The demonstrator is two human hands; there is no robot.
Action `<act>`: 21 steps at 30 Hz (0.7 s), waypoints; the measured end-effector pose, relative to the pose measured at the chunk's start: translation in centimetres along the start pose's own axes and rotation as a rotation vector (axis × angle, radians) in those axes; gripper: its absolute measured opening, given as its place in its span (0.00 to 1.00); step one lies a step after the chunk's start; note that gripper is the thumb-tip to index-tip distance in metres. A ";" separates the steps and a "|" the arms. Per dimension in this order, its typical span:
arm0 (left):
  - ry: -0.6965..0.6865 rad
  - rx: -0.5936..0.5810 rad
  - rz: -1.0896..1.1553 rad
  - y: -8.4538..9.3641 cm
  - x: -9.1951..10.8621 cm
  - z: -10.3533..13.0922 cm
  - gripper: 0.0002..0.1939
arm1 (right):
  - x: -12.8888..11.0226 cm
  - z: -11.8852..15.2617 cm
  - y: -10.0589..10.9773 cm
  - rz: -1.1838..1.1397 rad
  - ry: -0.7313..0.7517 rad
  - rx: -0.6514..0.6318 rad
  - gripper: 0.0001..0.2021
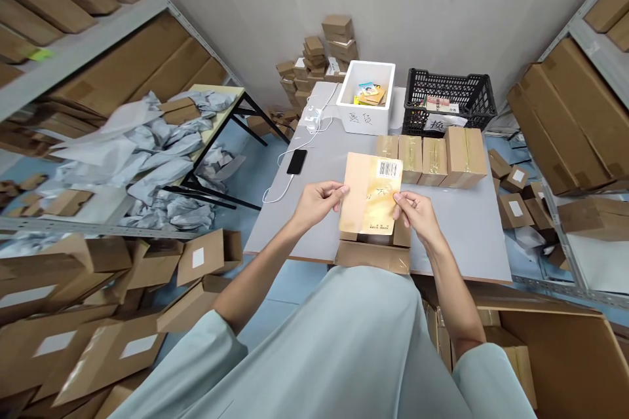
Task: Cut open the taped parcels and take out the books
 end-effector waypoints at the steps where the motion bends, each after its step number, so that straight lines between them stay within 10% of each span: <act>1: 0.008 0.009 0.011 0.1 -0.1 0.0 0.33 | 0.0 -0.1 -0.1 -0.002 -0.002 -0.003 0.32; 10: -0.029 -0.054 0.142 -0.1 -0.4 0.7 0.37 | 0.6 0.2 1.0 0.009 0.078 0.037 0.30; 17: -0.078 0.207 0.088 -1.3 -1.9 1.6 0.22 | 1.1 -0.2 1.0 0.337 0.269 0.277 0.24; 21: -0.232 0.383 -0.239 -2.4 -1.5 3.3 0.20 | 1.3 1.0 -2.3 0.283 0.287 0.335 0.23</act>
Point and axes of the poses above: each hand's wrist, its own z-axis away from the middle knuckle, its own y-axis out of the back of the hand, x = y × z, the point moved 8 cm from there along -z, towards the middle knuckle, and after that the axes turned 3 degrees about -x, right-handed, at the moved point
